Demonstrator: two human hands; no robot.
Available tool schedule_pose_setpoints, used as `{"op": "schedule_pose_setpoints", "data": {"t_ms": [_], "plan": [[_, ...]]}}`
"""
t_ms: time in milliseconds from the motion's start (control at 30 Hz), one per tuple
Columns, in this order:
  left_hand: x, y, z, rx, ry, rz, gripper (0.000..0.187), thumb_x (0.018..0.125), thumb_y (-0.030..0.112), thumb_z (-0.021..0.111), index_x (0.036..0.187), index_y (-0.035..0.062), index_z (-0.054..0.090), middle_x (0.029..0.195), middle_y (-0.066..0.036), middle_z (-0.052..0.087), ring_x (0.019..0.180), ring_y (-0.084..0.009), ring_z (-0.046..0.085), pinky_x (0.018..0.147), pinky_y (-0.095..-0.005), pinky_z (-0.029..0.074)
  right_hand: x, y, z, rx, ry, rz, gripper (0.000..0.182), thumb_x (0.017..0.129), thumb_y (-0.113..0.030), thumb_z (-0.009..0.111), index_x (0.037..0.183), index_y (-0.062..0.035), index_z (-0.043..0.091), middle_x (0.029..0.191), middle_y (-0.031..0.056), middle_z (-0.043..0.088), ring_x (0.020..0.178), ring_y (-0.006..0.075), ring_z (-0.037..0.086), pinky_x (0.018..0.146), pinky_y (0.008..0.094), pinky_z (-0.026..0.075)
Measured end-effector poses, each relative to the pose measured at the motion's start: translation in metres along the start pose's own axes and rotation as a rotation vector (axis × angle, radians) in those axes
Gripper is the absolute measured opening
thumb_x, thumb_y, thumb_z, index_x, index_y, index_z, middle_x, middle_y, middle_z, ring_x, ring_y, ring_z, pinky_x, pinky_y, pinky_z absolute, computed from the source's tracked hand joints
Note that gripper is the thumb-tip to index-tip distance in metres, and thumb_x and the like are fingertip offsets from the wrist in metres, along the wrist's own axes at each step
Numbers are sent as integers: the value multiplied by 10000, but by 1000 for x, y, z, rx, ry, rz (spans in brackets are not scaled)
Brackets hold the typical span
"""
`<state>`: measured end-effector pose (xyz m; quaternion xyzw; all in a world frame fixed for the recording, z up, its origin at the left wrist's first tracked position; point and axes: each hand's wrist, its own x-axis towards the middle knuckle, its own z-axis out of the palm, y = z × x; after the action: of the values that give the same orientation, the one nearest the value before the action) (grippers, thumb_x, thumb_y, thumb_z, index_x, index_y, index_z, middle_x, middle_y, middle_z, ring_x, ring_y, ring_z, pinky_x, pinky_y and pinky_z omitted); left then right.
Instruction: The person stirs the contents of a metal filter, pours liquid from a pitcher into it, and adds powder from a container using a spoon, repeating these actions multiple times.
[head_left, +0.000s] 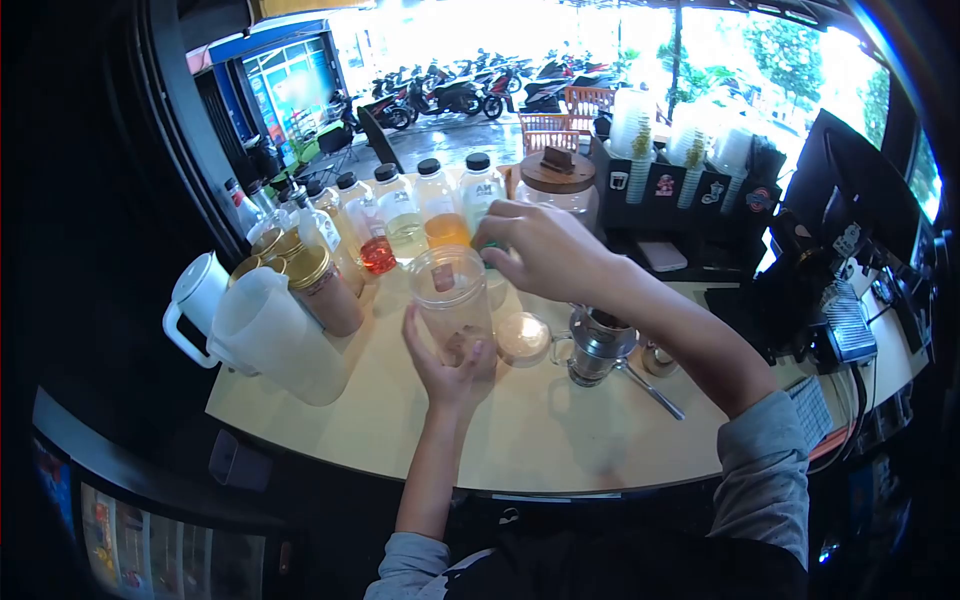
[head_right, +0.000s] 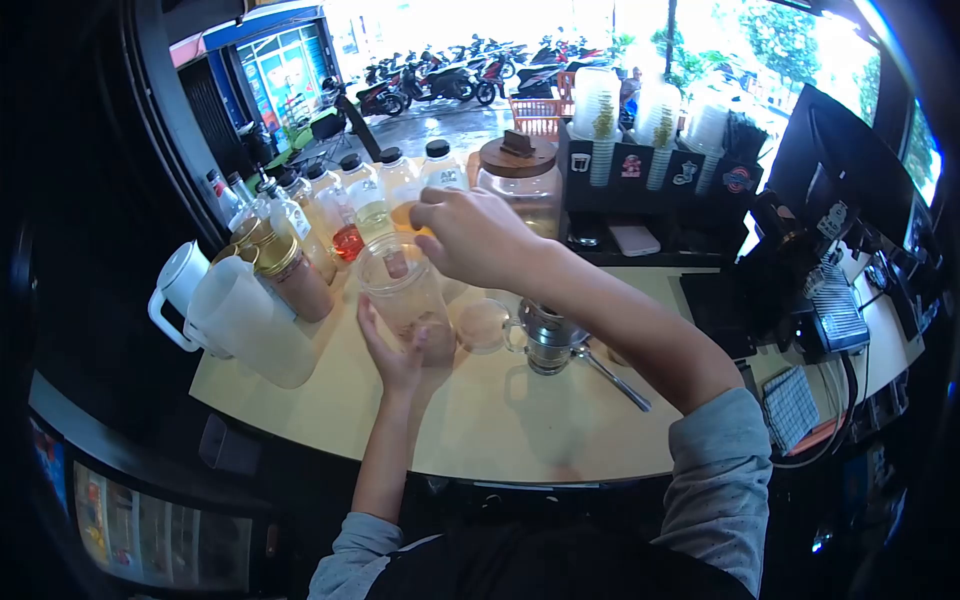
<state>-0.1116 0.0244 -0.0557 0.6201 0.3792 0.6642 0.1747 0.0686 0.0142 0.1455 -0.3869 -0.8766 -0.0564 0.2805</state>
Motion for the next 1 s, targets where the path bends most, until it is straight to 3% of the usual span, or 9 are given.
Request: {"op": "schedule_pose_setpoints", "data": {"t_ms": [167, 300, 367, 400, 533, 600, 633, 733, 1000], "plan": [[-12, -1, -7, 198, 310, 276, 785, 755, 363, 728, 1321, -17, 337, 1274, -193, 396, 1218, -313, 373, 1025, -435, 301, -81, 40, -48, 58, 205, 211, 147, 829, -106, 596, 946, -20, 612, 891, 105, 590, 749, 280, 587, 682, 356, 467], [-12, 23, 10, 222, 228, 550, 561, 786, 236, 669, 1225, -9, 420, 1196, -174, 432, 1115, -295, 430, 968, -408, 350, -169, 87, -64, 83, 207, 515, 147, 827, -88, 587, 939, 4, 614, 883, 115, 602, 687, 213, 579, 634, 331, 462], [-12, 42, 30, 80, -71, 563, 436, 778, 163, 637, 1148, -6, 480, 1152, -169, 472, 1061, -283, 471, 928, -383, 386, -215, 98, -63, 85, 126, 662, 160, 837, -100, 578, 947, 11, 612, 911, 148, 614, 760, 266, 604, 688, 357, 478], [-9, 60, 42, 53, -119, 551, 392, 808, 147, 600, 1152, -11, 502, 1132, -162, 508, 1062, -285, 501, 922, -382, 404, -235, 101, -59, 95, 44, 798, 174, 847, -112, 570, 955, 18, 609, 939, 181, 625, 833, 319, 630, 742, 383, 493], [-5, 82, 94, -238, -223, 290, 355, 883, 131, 528, 1205, -14, 492, 1192, -154, 517, 1130, -259, 496, 964, -376, 395, -296, 108, -29, 164, -43, 896, 170, 875, -104, 560, 976, 27, 597, 910, 174, 637, 816, 302, 634, 747, 373, 490], [-10, 73, 112, -516, -257, -16, 308, 935, 110, 476, 1215, -17, 499, 1248, -153, 515, 1187, -236, 491, 1004, -347, 386, -313, 107, -9, 349, 190, 797, 175, 915, -137, 549, 974, 25, 579, 835, 122, 633, 776, 214, 624, 728, 340, 485], [-11, 68, 117, -518, -267, -14, 308, 935, 110, 476, 1215, -17, 499, 1248, -153, 515, 1187, -236, 491, 1004, -347, 386, -320, 110, 1, 349, 198, 803, 175, 915, -137, 549, 974, 25, 579, 835, 122, 633, 776, 214, 624, 728, 339, 485], [-11, 61, 120, -486, -294, -32, 292, 966, 69, 417, 1234, -23, 487, 1272, -141, 512, 1193, -208, 494, 1029, -321, 367, -330, 112, 22, 715, 277, 867, 193, 945, -187, 554, 903, 1, 553, 767, -8, 541, 754, 69, 525, 718, 262, 453], [-15, 55, 111, -456, -319, 19, 399, 964, 179, 445, 1314, -13, 444, 1342, -162, 462, 1201, -238, 495, 985, -352, 421, -305, 112, 18, 962, 576, 806, 155, 934, -162, 548, 820, -59, 526, 764, -15, 541, 730, 56, 494, 693, 227, 396]]}}
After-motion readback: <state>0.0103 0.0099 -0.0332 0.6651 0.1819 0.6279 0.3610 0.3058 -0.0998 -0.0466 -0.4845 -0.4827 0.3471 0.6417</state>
